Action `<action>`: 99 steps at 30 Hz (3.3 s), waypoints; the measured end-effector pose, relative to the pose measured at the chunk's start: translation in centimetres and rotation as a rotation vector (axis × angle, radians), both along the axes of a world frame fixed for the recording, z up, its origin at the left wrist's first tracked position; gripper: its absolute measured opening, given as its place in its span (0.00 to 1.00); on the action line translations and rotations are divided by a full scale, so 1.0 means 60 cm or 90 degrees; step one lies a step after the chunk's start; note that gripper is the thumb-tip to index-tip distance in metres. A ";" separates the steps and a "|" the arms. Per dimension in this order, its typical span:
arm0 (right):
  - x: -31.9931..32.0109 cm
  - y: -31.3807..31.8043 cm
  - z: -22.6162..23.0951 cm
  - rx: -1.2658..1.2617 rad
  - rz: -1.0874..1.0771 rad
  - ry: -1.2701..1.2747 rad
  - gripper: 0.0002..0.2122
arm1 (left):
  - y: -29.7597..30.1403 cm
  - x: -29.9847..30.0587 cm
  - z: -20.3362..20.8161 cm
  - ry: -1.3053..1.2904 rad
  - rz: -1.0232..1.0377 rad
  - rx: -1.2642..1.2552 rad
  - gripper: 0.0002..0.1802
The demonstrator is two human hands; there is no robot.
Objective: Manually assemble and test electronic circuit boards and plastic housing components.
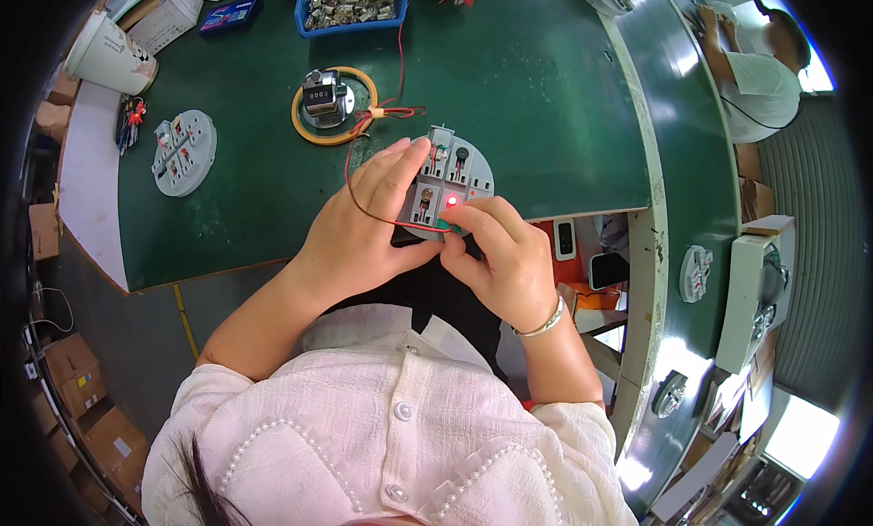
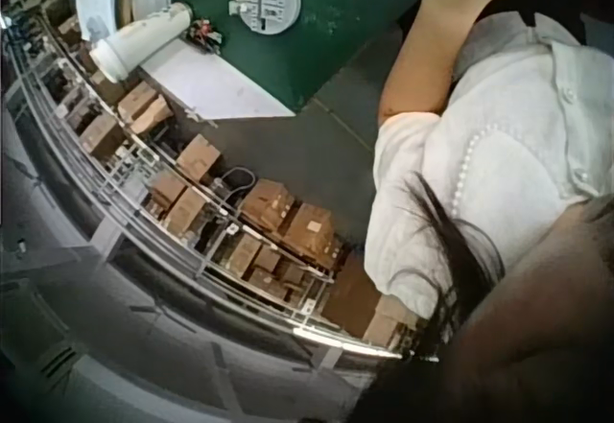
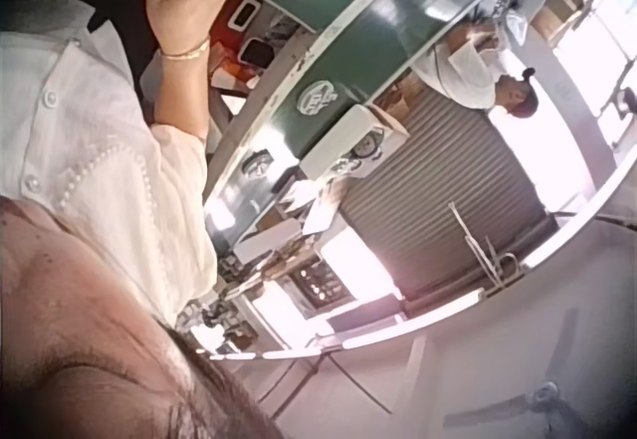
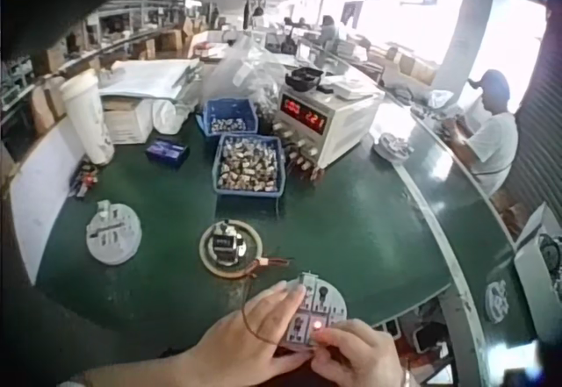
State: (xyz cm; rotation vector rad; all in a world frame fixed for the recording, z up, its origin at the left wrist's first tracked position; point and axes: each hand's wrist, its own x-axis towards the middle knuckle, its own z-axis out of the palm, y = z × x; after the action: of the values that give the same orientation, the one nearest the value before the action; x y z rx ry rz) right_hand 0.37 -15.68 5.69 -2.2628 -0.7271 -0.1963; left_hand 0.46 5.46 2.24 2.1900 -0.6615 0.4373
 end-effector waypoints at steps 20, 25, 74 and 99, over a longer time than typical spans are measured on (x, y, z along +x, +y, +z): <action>0.048 -0.036 0.009 0.064 -0.114 0.062 0.12 | 0.000 0.003 0.003 0.011 0.009 0.048 0.55; 0.030 -0.036 0.011 0.065 -0.088 0.074 0.12 | -0.001 0.000 0.007 0.032 0.000 0.068 0.51; 0.223 -0.544 -0.005 -0.466 -0.672 -0.275 0.22 | 0.009 -0.138 0.329 0.201 -0.490 -0.973 0.16; 0.172 -0.093 -0.046 -0.210 -0.416 -0.108 0.13 | -0.055 -0.134 0.366 0.510 -0.959 -0.645 0.21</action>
State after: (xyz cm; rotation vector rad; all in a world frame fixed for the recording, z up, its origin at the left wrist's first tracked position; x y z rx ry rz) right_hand 10.72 -21.24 2.94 -2.7635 -0.0717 -0.6202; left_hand -7.58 2.16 24.23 0.4231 -1.0448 -0.7284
